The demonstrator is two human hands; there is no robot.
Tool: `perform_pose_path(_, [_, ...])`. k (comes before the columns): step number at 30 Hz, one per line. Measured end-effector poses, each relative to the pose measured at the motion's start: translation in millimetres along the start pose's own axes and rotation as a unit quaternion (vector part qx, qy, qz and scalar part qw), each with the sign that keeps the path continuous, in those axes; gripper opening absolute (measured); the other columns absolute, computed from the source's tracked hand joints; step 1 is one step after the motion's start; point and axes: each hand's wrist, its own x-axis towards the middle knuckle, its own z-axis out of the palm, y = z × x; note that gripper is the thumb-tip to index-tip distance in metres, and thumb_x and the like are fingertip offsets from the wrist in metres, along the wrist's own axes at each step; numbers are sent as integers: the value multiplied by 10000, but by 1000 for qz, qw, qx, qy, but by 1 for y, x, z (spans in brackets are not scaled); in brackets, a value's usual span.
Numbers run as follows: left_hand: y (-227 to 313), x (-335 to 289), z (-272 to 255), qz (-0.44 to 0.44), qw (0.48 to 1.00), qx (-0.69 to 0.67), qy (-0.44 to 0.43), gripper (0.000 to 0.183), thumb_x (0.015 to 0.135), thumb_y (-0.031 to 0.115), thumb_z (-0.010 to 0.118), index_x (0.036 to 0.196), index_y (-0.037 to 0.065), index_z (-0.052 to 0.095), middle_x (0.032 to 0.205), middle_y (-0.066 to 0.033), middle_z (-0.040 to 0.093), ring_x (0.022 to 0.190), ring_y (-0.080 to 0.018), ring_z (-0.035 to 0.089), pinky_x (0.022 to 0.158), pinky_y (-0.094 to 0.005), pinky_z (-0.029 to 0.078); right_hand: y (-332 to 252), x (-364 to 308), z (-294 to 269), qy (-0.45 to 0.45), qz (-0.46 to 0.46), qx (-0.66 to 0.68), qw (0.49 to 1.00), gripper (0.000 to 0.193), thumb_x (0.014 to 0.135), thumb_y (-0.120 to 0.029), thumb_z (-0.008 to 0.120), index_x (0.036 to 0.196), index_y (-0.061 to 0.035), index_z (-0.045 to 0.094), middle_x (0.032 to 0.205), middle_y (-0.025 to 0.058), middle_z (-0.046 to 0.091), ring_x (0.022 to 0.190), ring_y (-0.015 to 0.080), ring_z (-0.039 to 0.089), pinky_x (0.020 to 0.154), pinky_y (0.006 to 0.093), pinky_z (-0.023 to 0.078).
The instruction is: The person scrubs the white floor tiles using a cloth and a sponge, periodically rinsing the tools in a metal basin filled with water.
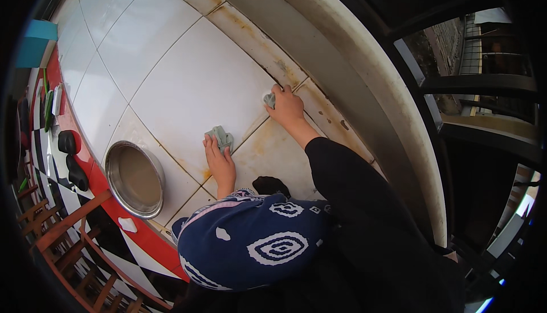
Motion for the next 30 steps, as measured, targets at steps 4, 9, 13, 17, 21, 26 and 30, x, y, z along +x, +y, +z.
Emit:
perform_pose_path(4, [4, 0, 4, 7, 1000, -1, 6, 531, 866, 72, 588, 1352, -18, 393, 1441, -200, 345, 1346, -383, 302, 1088, -441, 294, -20, 71, -3, 60, 14, -11, 998, 439, 729, -336, 737, 1047, -112, 533, 964, 138, 586, 821, 314, 632, 682, 421, 516])
perform_pose_path(9, [0, -1, 3, 9, 1000, 8, -16, 553, 876, 83, 577, 1375, -17, 359, 1471, -196, 301, 1355, -380, 289, 1093, -439, 290, -18, 77, -8, 34, -9, -13, 999, 451, 724, -327, 743, 1056, -103, 534, 988, 169, 585, 832, 330, 642, 687, 432, 529])
perform_pose_path(13, [-5, -3, 4, 4, 999, 34, -25, 569, 890, 95, 550, 1401, -12, 325, 1500, -191, 256, 1364, -378, 275, 1097, -436, 280, 23, -17, 9, -10, -20, -2, 1000, 462, 728, -359, 740, 1075, -145, 522, 980, 151, 556, 785, 319, 652, 655, 420, 538])
perform_pose_path(17, [1, -4, 0, 2, 999, 30, -34, 569, 894, 95, 538, 1407, -13, 316, 1504, -193, 245, 1366, -379, 270, 1102, -438, 269, 9, 5, -11, -19, -10, -26, 999, 469, 719, -364, 744, 1076, -144, 533, 973, 140, 577, 807, 306, 648, 667, 413, 529])
perform_pose_path(21, [1, 1, 7, 12, 999, 41, -17, 578, 895, 97, 538, 1408, -25, 301, 1505, -199, 235, 1372, -378, 261, 1107, -445, 258, -7, 69, -17, 25, -8, -26, 999, 465, 706, -372, 746, 1053, -128, 555, 965, 138, 603, 841, 306, 639, 688, 418, 519])
perform_pose_path(26, [-5, -2, 7, 7, 999, 29, -15, 591, 897, 99, 538, 1415, -28, 283, 1507, -200, 230, 1376, -376, 254, 1110, -450, 251, -1, 49, -12, 12, -28, -18, 999, 437, 701, -350, 748, 1028, -120, 573, 944, 158, 613, 836, 320, 638, 697, 425, 519])
perform_pose_path(30, [-5, -4, 5, -4, 999, 33, -17, 593, 898, 104, 540, 1416, -24, 282, 1510, -198, 225, 1379, -374, 249, 1109, -452, 250, 17, -14, -13, -60, -29, -60, 996, 455, 721, -341, 737, 1080, -132, 554, 991, 150, 592, 819, 304, 647, 676, 412, 529])
